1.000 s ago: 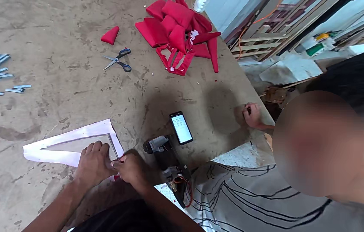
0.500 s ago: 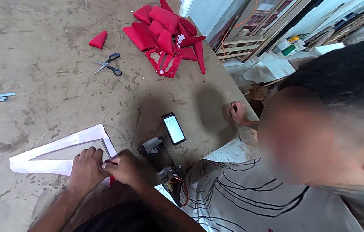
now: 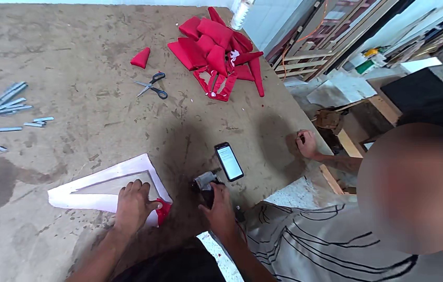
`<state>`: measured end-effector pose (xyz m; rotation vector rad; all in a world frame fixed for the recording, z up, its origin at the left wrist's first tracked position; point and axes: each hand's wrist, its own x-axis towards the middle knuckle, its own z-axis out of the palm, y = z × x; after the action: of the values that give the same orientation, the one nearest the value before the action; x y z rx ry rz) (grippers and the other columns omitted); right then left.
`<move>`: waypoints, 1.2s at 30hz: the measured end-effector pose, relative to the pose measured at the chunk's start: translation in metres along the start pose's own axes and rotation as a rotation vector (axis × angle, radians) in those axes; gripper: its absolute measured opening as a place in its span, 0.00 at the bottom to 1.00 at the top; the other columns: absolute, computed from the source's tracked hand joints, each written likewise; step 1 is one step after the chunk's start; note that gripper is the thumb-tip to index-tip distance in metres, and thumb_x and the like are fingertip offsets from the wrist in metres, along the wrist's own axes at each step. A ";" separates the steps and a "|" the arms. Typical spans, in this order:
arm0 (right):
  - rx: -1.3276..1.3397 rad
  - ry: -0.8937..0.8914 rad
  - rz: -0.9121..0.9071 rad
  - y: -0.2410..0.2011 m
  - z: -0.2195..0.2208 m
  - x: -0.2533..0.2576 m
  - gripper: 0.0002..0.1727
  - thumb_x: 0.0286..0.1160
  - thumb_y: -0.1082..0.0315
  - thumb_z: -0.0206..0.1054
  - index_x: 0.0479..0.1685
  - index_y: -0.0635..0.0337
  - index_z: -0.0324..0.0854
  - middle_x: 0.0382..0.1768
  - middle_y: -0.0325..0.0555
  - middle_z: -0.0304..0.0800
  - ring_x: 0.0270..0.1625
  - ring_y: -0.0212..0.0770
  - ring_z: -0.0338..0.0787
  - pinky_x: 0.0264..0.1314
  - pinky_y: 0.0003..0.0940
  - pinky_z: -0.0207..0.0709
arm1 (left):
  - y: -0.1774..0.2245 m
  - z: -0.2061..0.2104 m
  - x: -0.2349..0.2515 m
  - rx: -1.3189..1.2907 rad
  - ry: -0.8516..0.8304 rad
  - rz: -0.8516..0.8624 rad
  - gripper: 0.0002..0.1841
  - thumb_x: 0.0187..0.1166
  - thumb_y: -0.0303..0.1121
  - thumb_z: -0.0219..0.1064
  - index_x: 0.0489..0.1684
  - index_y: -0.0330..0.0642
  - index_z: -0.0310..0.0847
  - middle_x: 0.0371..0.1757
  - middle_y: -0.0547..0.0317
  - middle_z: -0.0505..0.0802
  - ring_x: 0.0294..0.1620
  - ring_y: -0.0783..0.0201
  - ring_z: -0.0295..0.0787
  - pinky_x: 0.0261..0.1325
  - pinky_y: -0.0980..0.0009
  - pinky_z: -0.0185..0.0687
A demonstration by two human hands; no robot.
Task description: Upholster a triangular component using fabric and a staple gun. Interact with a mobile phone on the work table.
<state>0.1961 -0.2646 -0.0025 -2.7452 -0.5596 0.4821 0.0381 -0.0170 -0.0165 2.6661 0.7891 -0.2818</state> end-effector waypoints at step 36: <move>-0.678 -0.764 -0.833 -0.161 -0.062 0.016 0.25 0.66 0.70 0.72 0.66 0.47 0.81 0.58 0.47 0.89 0.56 0.57 0.90 0.51 0.64 0.82 | -0.008 -0.018 -0.002 -0.168 -0.099 0.034 0.26 0.76 0.60 0.67 0.52 0.46 0.89 0.56 0.53 0.90 0.67 0.50 0.82 0.74 0.49 0.72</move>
<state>0.1812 -0.1295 0.1054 -2.3888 -2.2533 1.2627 0.0340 -0.0048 -0.0018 2.4852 0.7039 -0.3220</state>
